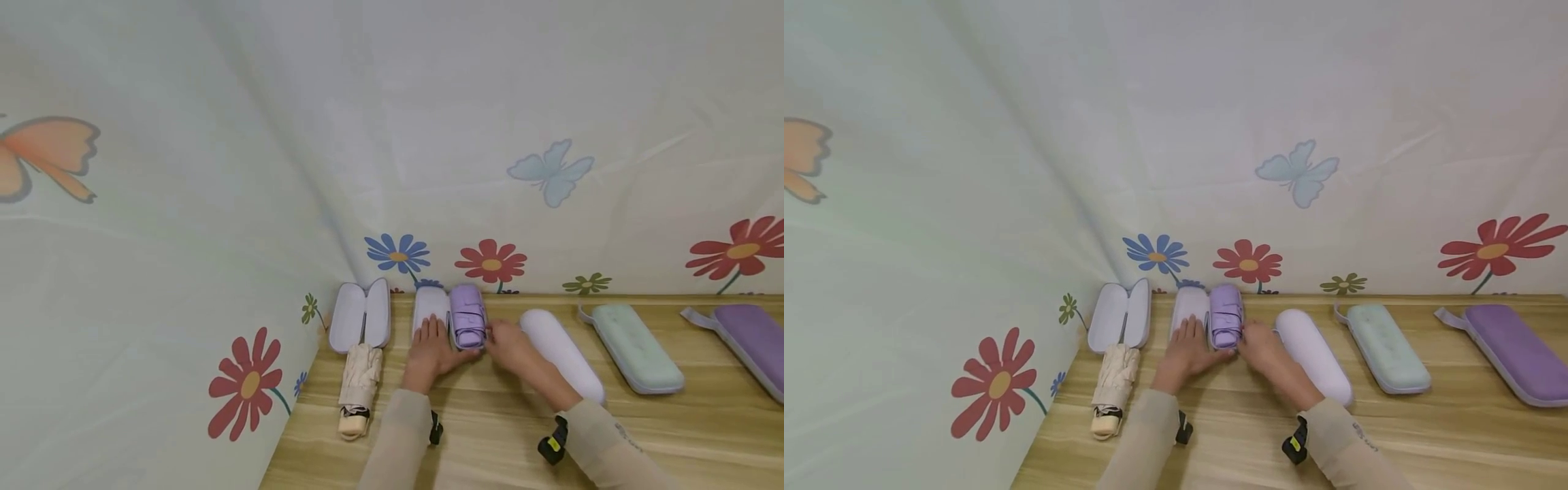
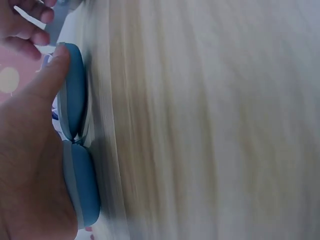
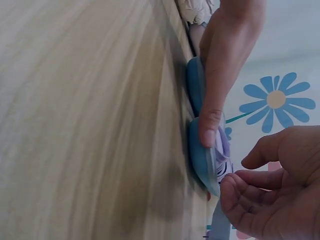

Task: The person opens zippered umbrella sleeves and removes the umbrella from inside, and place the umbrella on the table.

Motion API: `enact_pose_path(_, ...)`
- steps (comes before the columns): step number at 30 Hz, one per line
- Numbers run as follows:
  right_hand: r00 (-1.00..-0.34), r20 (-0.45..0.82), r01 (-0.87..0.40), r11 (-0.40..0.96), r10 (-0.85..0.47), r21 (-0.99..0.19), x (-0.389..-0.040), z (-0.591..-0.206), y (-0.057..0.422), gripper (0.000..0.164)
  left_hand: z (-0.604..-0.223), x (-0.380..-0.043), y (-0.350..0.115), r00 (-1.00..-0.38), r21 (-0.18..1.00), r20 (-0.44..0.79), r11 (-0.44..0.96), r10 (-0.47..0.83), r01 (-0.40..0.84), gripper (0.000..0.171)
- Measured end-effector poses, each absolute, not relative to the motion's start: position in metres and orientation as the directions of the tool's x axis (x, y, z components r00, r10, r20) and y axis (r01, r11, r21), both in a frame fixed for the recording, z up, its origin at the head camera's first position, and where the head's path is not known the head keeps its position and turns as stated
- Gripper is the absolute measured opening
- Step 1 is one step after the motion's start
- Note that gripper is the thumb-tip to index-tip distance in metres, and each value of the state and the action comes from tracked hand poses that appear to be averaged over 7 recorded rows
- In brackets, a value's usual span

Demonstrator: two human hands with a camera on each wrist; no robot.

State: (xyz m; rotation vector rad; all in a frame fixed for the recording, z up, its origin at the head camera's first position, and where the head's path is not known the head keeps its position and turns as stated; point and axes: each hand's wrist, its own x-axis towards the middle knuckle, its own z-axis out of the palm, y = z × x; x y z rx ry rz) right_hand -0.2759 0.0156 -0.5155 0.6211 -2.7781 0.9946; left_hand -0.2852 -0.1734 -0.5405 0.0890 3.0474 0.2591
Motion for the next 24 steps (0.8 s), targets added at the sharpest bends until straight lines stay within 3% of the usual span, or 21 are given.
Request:
enact_pose_path(10,-0.898,0.281,-0.439,0.694,-0.338,-0.571,-0.299,-0.504,0.003,0.033,-0.540,-0.288,-0.169,-0.998,0.178,-0.057,0.984,-0.003,-0.013,0.120)
enact_pose_path(24,-0.904,0.150,-0.421,0.781,-0.399,-0.461,-0.341,-0.493,-0.033,0.028,-0.546,-0.289,-0.154,-0.993,0.177,-0.052,0.977,-0.107,-0.115,0.110)
